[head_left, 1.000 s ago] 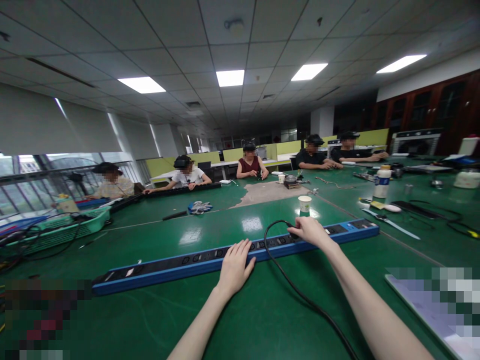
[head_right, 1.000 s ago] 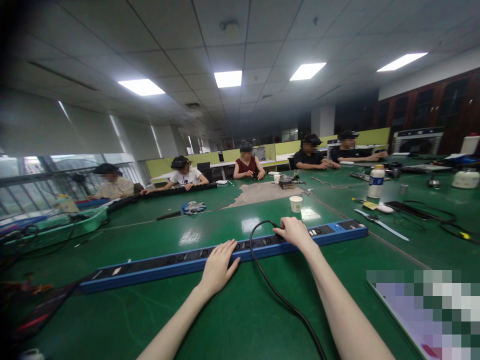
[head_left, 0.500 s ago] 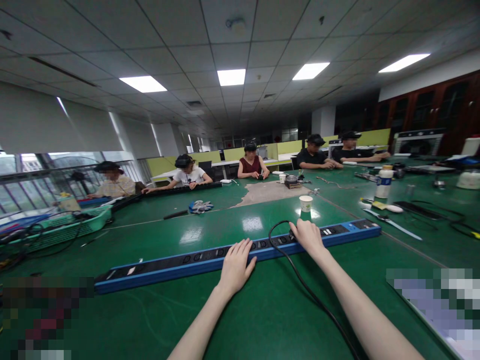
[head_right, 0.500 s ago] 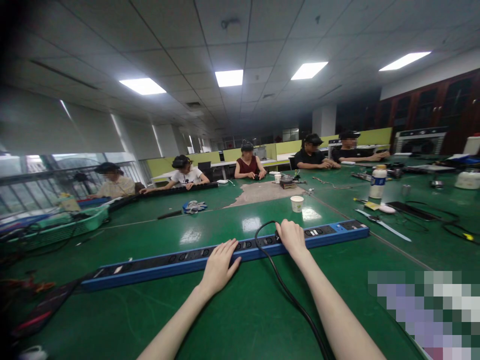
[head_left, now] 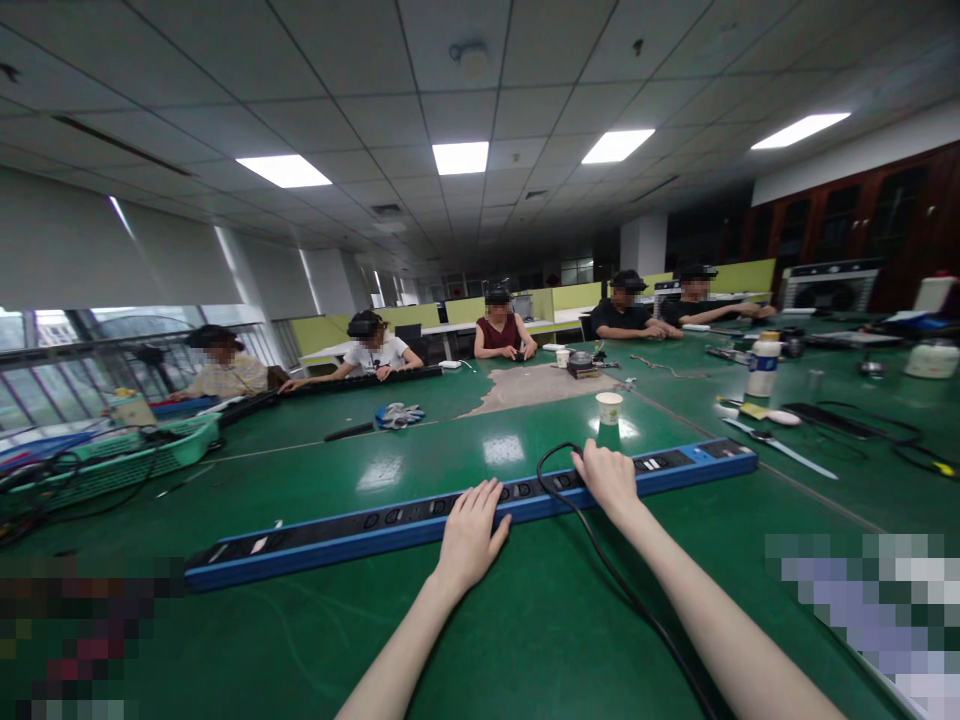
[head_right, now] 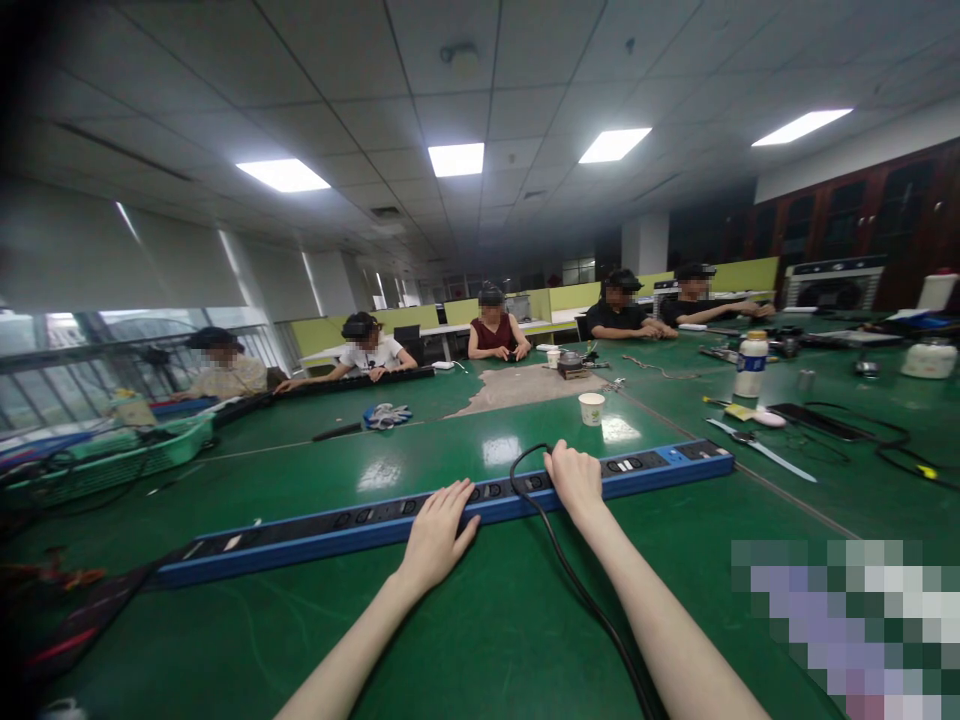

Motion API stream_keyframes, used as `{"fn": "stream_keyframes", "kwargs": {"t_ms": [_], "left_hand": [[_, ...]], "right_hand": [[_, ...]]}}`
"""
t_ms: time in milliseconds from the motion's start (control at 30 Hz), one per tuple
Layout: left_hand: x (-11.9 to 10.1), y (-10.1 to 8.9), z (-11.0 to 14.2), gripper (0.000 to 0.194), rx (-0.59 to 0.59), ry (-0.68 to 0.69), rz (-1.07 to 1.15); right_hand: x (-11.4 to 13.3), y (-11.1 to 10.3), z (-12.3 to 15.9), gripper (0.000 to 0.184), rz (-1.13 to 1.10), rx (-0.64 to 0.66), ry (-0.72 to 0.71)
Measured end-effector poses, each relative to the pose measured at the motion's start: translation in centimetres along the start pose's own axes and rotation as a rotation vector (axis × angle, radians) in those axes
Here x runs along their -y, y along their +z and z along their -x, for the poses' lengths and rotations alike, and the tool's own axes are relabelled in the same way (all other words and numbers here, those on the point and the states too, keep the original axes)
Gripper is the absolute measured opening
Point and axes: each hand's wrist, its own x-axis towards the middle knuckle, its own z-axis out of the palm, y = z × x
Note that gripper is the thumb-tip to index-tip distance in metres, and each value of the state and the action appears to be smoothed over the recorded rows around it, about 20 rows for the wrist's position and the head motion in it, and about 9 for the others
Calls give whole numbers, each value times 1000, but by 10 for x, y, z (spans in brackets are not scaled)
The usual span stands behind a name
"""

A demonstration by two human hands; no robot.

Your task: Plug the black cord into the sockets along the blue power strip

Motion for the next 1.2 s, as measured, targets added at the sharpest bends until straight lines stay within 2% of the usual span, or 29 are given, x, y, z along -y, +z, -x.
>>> {"fn": "stream_keyframes", "kwargs": {"t_ms": [133,367,667,867,967,1067,1200], "left_hand": [[-1,0,0,51,-8,0,-3],[-2,2,0,50,0,-5,-14],[-1,2,-2,50,5,-6,1],[-1,2,-1,51,-3,-7,5],[-1,2,-2,52,-14,-2,8],[-1,2,-2,52,-14,-4,5],[-1,2,-2,50,-4,-14,-3]], "right_hand": [[6,-4,-4,42,9,10,-2],[15,-12,-28,28,-37,114,-31],[2,-19,-7,43,-62,148,-20],[-4,-31,-9,41,-116,235,-67],[-1,-33,-10,42,-88,199,-86],[-1,-37,-19,47,-112,108,-13],[-24,-54,-39,53,-240,-35,13]]}}
